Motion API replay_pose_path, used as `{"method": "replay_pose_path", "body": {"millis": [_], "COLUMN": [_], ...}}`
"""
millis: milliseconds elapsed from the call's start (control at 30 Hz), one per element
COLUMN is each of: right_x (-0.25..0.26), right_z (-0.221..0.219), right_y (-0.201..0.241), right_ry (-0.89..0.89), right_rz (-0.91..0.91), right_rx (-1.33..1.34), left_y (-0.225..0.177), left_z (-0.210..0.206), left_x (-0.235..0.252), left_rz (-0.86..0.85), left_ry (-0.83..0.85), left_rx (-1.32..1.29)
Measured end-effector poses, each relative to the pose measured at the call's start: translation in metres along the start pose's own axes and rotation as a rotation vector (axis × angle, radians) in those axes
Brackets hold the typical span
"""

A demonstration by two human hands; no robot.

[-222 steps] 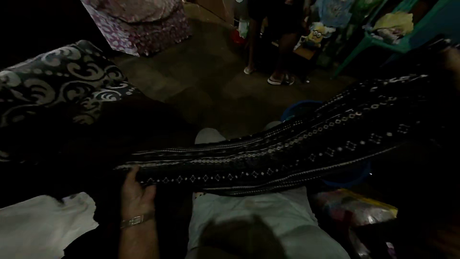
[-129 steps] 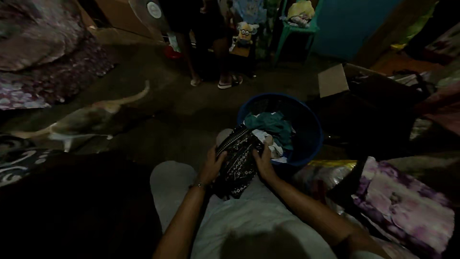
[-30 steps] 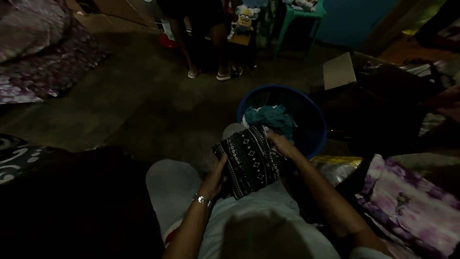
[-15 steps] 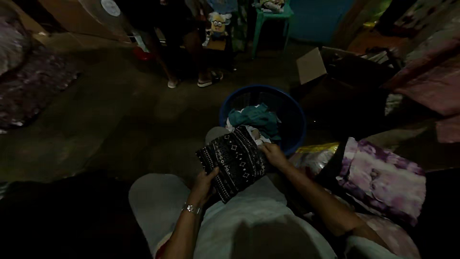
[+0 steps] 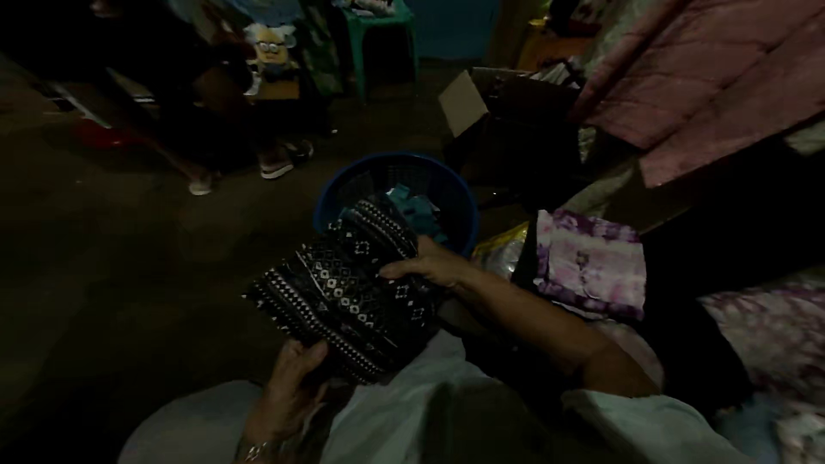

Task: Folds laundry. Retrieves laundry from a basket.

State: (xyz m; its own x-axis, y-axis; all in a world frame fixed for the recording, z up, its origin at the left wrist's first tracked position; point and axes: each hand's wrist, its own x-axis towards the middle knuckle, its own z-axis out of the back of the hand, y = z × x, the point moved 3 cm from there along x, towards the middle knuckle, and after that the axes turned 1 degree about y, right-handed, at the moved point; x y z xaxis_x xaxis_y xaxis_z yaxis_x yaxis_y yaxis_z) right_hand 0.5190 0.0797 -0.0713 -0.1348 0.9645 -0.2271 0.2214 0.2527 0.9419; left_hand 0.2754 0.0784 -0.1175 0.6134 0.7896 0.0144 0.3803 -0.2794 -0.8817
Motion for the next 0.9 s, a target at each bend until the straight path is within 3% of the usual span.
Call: {"method": "replay_pose_path", "body": {"millis": [67,100,233,333,433,500,567,600,633,700,767,833,900], "right_x": [-0.027,-0.039,-0.104,-0.152,-0.197,-0.222,-0.235,-0.235,-0.232,-0.218,-0.2,-0.179,-0.16], "right_z": [0.02,0.036,0.109,0.169,0.226,0.253,0.262,0.257,0.251,0.242,0.234,0.23,0.235], "right_y": [0.034,0.048,0.091,0.093,0.06,0.029,0.006,0.004,0.007,0.019,0.03,0.028,0.01], "right_ry": [-0.08,-0.12,-0.382,-0.614,-0.897,-1.022,-1.029,-1.034,-1.066,-1.115,-1.023,-0.804,-0.596], "right_rz": [0.078,0.119,0.194,0.19,-0.022,-0.418,-0.818,-0.903,-0.877,-0.623,-0.428,-0.419,-0.585], "right_rx": [-0.088,-0.135,-0.282,-0.273,-0.39,-0.736,-1.089,-1.197,-1.279,-1.389,-1.47,-1.514,-1.484], "left_y": [-0.002,-0.001,0.006,0.008,0.006,0.007,0.007,0.005,0.004,-0.001,-0.005,-0.008,-0.007], "left_z": [0.001,0.007,0.053,0.084,0.101,0.114,0.124,0.126,0.127,0.127,0.123,0.115,0.114], "left_x": [0.004,0.005,-0.003,-0.015,-0.029,-0.04,-0.048,-0.051,-0.053,-0.054,-0.053,-0.053,-0.058], "left_rz": [0.04,0.079,0.18,0.226,0.305,0.368,0.412,0.427,0.43,0.423,0.406,0.388,0.366], "left_ry": [0.16,0.16,-0.052,-0.242,-0.324,-0.359,-0.396,-0.415,-0.437,-0.451,-0.458,-0.475,-0.495], "left_rx": [0.099,0.158,0.298,0.377,0.426,0.45,0.46,0.461,0.454,0.451,0.472,0.511,0.535]}}
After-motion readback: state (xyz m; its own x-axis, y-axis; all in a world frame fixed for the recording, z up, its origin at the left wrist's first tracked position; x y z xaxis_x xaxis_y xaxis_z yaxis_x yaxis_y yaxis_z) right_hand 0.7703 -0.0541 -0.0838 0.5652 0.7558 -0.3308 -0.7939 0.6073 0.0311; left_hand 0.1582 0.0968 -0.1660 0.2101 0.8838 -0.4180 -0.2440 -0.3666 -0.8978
